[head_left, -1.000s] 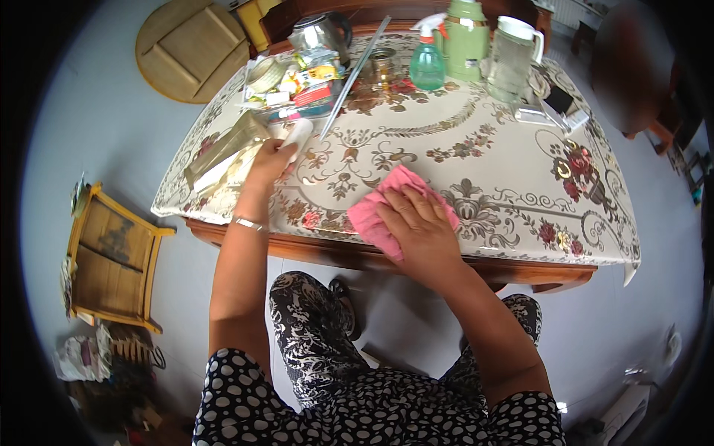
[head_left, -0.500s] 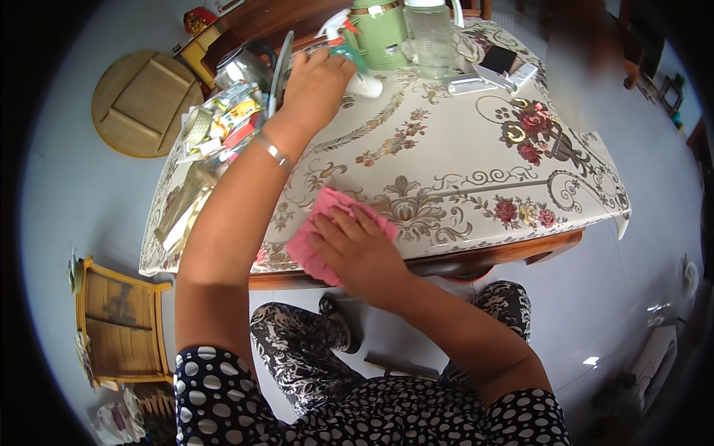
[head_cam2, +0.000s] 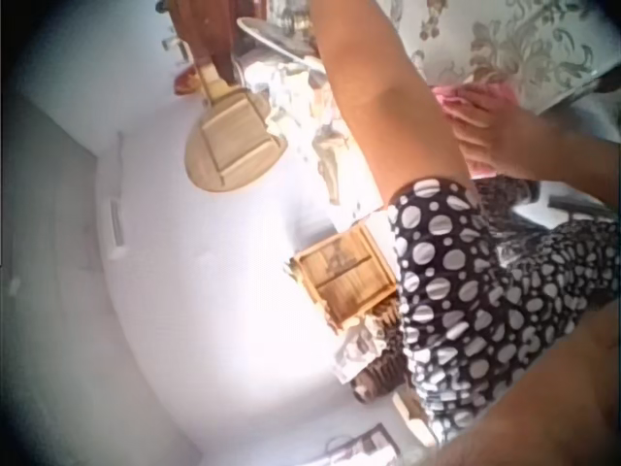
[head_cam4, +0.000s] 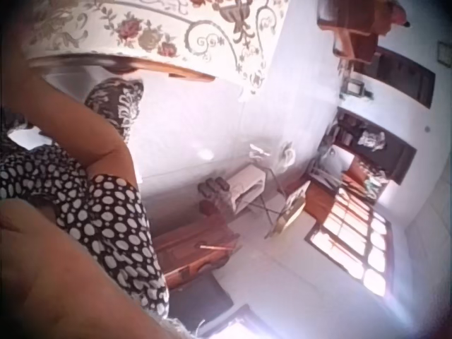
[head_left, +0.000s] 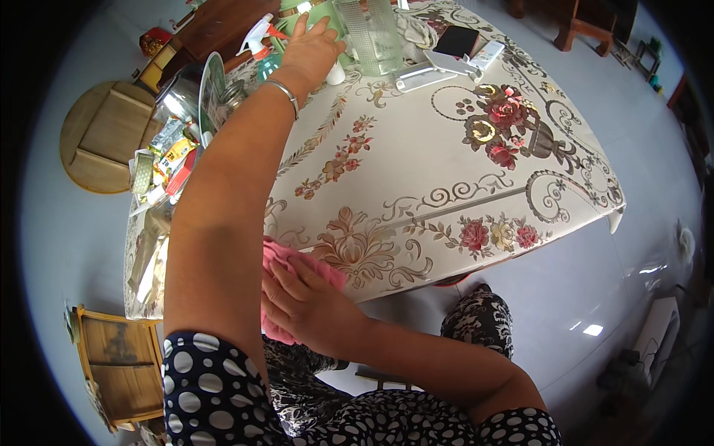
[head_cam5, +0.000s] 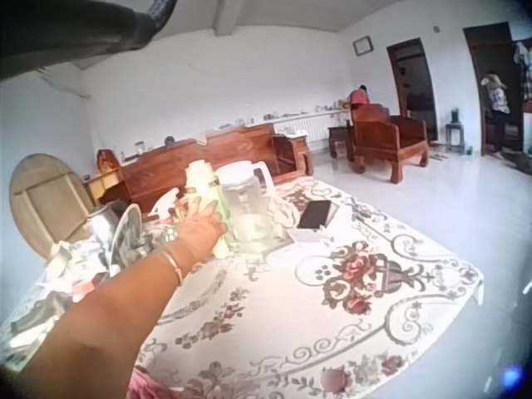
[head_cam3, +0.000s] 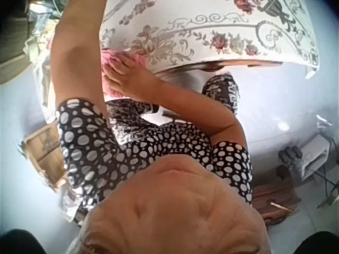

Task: The person wipes a floral-patterned tablecloth with a pink cloth, moving items like a green bottle, a metal container, and a glass pitcher aside to reach the surface. They repeatedly wipe different sections of the tablecloth, occasionally lifting and repositioning objects to clean underneath.

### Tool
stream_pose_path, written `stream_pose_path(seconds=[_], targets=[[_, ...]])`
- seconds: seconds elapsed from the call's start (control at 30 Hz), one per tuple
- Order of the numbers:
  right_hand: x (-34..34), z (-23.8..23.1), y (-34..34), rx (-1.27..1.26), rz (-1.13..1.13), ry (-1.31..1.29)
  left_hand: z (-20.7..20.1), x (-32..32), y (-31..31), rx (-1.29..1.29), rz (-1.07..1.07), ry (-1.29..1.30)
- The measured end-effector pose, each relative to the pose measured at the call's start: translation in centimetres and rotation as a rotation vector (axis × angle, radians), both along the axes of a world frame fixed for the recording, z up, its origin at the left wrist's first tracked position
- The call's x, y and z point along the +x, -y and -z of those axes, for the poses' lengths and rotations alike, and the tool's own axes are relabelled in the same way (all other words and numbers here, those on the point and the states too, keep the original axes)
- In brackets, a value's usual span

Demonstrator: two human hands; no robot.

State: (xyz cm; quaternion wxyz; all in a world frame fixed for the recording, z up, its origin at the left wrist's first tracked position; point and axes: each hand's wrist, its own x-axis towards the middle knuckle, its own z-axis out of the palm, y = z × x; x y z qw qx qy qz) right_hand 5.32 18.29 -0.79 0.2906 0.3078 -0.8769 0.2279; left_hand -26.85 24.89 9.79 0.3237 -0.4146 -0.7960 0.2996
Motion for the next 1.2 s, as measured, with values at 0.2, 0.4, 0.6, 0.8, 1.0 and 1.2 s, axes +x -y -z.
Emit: stream_pose_path(seconds=[0.2,0.4,0.6,0.8,1.0,1.2], targets=[[0.0,0.1,0.2,0.033,0.047,-0.004,0.4,-1.3,0.0,0.020,0.127,-0.027],[-0.3,-0.7,-0.1,0.056,-0.011,0.077,-1.7,3.4,2.3,0.180,0.229,0.036],[-0.3,-1.3,0.0,0.022,-0.011,0.066,-1.1,12.6,11.3,0.381,0.354,-0.025],[0.1,-1.4,0.5,0.099,0.034,0.051,2.0,19.4,24.4,0.572,0.125,0.075],[0.2,-1.4,0.7,0.107,0.051,0.012,2.6,19.3,41.0,0.582,-0.525,-0.071],[0.3,-1.6,0.9,0.098,0.039,0.015,4.7,17.6,49.1,0.547,-0.953,0.003]])
